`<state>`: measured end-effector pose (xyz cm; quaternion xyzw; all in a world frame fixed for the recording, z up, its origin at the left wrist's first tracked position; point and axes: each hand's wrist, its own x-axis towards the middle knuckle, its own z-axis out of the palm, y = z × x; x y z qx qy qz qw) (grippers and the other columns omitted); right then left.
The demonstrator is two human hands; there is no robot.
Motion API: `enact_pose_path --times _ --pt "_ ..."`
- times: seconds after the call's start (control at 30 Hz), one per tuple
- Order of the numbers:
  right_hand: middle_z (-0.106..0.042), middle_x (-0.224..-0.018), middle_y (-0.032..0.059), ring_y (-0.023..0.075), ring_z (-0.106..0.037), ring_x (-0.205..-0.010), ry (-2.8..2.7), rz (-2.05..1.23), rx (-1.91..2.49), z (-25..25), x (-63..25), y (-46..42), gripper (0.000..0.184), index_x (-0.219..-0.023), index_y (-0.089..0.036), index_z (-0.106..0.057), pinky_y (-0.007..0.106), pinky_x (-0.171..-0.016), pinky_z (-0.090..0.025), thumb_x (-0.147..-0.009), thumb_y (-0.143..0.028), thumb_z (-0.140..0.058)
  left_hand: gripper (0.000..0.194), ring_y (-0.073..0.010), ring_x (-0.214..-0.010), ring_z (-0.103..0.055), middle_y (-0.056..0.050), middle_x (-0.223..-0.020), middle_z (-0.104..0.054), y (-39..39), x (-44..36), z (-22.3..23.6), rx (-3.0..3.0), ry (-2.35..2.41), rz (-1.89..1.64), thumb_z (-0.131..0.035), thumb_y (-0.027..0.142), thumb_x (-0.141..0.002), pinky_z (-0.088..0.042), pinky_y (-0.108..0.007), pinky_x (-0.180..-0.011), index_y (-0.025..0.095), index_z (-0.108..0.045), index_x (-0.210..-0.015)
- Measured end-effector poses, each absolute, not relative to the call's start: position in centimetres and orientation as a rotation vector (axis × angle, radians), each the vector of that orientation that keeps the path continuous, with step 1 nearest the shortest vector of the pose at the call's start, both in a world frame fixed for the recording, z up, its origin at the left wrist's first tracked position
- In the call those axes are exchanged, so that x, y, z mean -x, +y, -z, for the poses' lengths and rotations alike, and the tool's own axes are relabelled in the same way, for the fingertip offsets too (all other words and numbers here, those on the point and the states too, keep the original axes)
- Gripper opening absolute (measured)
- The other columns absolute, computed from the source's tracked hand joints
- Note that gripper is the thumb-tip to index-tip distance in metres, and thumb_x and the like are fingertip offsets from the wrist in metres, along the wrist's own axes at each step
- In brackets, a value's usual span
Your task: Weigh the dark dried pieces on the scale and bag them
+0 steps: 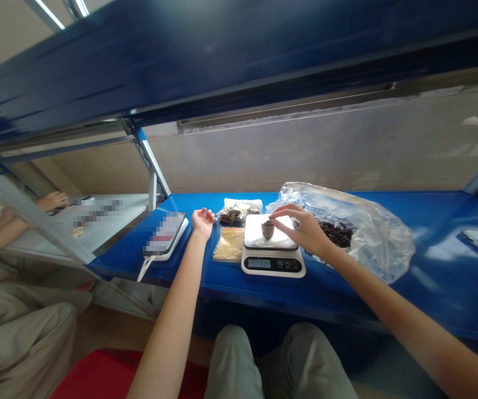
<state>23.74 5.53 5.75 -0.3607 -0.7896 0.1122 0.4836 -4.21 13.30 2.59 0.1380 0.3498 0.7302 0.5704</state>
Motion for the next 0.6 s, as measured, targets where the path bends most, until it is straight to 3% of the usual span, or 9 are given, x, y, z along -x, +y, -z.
enact_pose_path --times 0.13,0.4,0.6 --pt "-0.068 -0.089 0.0053 0.0208 -0.062 -0.086 -1.809 -0.144 1.018 -6.4 -25.0 6.0 0.020 -0.084 -0.023 -0.069 0.034 -0.077 -0.049 -0.082 -0.037 -0.056 0.013 -0.0106 -0.041 -0.043 0.000 -0.050 -0.045 13.3 4.2 -2.6 -0.329 0.824 -1.717 -0.040 0.017 -0.072 -0.033 -0.020 -0.042 0.018 -0.045 -0.060" --pt "-0.068 -0.086 0.0038 0.0169 -0.061 -0.063 -1.795 0.115 1.500 -6.0 -27.1 6.8 0.032 -0.063 -0.022 -0.068 0.029 -0.056 -0.044 -0.079 -0.047 -0.054 0.012 -0.0101 -0.041 -0.043 0.001 -0.050 -0.045 13.3 4.2 -2.6 -0.322 0.822 -1.714 -0.042 0.017 -0.072 -0.034 -0.020 -0.042 0.018 -0.046 -0.060" --pt "-0.069 -0.085 0.0038 0.0178 -0.062 -0.062 -1.834 0.281 1.686 -4.8 -28.2 7.5 0.016 -0.073 -0.025 -0.072 0.027 -0.053 -0.043 -0.073 -0.034 -0.059 0.012 -0.0111 -0.042 -0.044 0.000 -0.050 -0.046 13.2 4.2 -2.7 -0.328 0.817 -1.713 -0.041 0.016 -0.072 -0.034 -0.021 -0.042 0.018 -0.045 -0.060"
